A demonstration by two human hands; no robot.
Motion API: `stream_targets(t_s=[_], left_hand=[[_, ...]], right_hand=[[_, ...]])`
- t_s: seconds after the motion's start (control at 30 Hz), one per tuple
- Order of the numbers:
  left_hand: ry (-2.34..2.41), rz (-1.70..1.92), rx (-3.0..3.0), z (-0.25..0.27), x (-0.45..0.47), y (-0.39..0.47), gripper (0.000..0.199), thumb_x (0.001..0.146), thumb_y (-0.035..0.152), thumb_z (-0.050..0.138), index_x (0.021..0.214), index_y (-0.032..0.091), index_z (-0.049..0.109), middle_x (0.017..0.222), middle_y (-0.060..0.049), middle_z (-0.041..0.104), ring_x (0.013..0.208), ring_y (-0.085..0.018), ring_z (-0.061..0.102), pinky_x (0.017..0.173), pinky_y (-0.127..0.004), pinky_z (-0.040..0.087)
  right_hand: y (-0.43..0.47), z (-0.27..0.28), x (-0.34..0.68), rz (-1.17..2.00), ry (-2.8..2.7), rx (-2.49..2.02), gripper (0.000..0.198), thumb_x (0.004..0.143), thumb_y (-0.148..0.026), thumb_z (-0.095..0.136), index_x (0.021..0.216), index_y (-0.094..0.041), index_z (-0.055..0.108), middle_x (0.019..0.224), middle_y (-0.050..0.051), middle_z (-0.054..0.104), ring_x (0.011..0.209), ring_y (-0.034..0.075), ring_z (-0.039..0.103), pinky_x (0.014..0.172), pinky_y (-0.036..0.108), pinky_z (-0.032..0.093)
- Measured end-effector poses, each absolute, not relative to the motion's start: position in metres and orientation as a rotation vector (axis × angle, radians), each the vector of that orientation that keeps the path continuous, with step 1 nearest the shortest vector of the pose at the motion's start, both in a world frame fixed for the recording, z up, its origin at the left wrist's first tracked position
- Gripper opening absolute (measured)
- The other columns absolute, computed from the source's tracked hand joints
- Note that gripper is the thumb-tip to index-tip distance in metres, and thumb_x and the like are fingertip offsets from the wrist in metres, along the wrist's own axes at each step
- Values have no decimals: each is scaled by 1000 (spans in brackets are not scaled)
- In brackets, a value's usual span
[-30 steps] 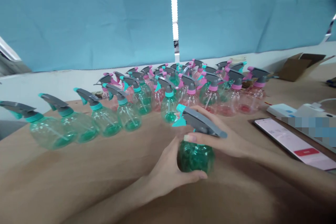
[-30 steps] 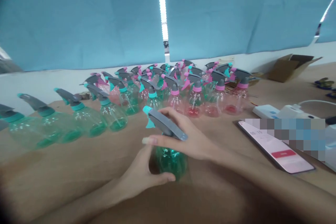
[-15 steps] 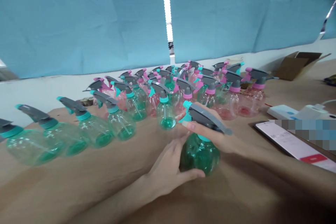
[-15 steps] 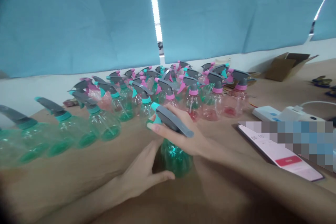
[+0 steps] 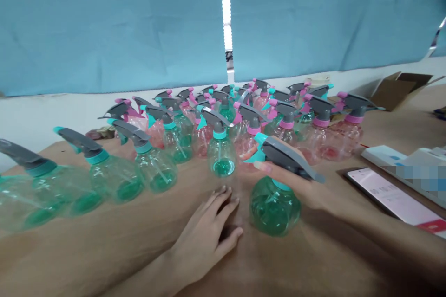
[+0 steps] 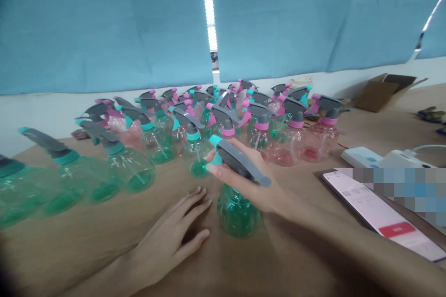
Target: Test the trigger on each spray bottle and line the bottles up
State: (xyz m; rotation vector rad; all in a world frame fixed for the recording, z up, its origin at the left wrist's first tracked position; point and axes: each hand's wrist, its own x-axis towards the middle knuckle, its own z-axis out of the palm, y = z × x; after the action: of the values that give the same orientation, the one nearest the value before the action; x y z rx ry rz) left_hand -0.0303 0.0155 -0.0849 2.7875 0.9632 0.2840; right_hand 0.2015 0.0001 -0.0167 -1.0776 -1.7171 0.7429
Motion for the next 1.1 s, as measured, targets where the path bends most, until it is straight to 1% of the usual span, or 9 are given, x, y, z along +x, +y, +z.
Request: stream_targets(t_s=[0.13, 0.33, 0.5, 0.63, 0.7, 0.8, 0.93, 1.03, 1.1], left_hand=[[966, 292, 2790, -85, -27, 16, 46, 93, 33, 52, 135, 15, 47, 143, -14, 43, 133, -30, 37, 107, -48, 33], [965, 286, 2835, -86, -27, 17, 46, 94, 34, 51, 136, 15, 45, 143, -13, 43, 133, -27, 36, 107, -47, 33], [964, 260, 2861, -86, -26, 17, 46, 95, 35, 50, 136, 14, 45, 143, -13, 43, 133, -28, 36, 108, -47, 33], [954, 295, 2874, -88, -27, 18, 46, 95, 36, 49, 136, 15, 45, 142, -12, 44, 133, -28, 37, 107, -46, 34], [942, 315, 2877, -89, -28, 18, 46, 95, 36, 48, 136, 16, 45, 143, -12, 44, 132, -27, 38, 106, -46, 35], [936, 316, 2884, -88, -28, 17, 45, 95, 36, 48, 135, 15, 45, 143, -12, 44, 132, -27, 38, 106, -46, 35], [949, 287, 2893, -86, -27, 18, 45, 96, 36, 48, 135, 15, 45, 143, -12, 43, 133, -27, 37, 106, -46, 35], [946, 294, 2892, -87, -27, 18, 45, 96, 36, 48, 136, 15, 45, 144, -12, 43, 133, -27, 37, 107, -46, 35], [946, 292, 2893, -87, -27, 18, 45, 95, 36, 48, 136, 16, 45, 143, -12, 43, 133, -27, 37, 106, -47, 35]], right_hand=[[-2, -15, 201, 797, -1698, -1106, 14, 88, -37, 55, 100, -29, 57, 82, -1, 57, 71, 16, 56, 67, 31, 45], [-1, -14, 200, 705, -1696, -1091, 13, 86, -36, 57, 95, -28, 61, 67, -3, 51, 55, 13, 47, 53, 28, 38], [-2, -16, 202, 687, -1724, -1099, 15, 87, -39, 56, 92, -26, 61, 67, -3, 55, 56, 13, 50, 53, 27, 40], [-1, -20, 204, 600, -1740, -1089, 23, 91, -44, 47, 92, -26, 60, 73, -1, 59, 64, 15, 55, 61, 29, 43], [0, -20, 205, 530, -1755, -1075, 23, 91, -45, 47, 85, -26, 58, 73, -1, 56, 65, 15, 53, 61, 28, 41], [1, -18, 206, 465, -1776, -1086, 29, 91, -46, 47, 73, -24, 48, 67, -3, 44, 61, 13, 43, 55, 27, 35], [2, -13, 206, 518, -1828, -1052, 33, 92, -45, 44, 69, -23, 37, 65, -4, 33, 58, 12, 34, 52, 26, 30], [2, -12, 205, 521, -1808, -1064, 32, 92, -42, 46, 68, -23, 38, 64, -4, 34, 57, 11, 34, 51, 26, 30], [2, -12, 204, 551, -1784, -1057, 27, 91, -42, 48, 72, -23, 46, 65, -4, 40, 59, 12, 41, 55, 27, 34]])
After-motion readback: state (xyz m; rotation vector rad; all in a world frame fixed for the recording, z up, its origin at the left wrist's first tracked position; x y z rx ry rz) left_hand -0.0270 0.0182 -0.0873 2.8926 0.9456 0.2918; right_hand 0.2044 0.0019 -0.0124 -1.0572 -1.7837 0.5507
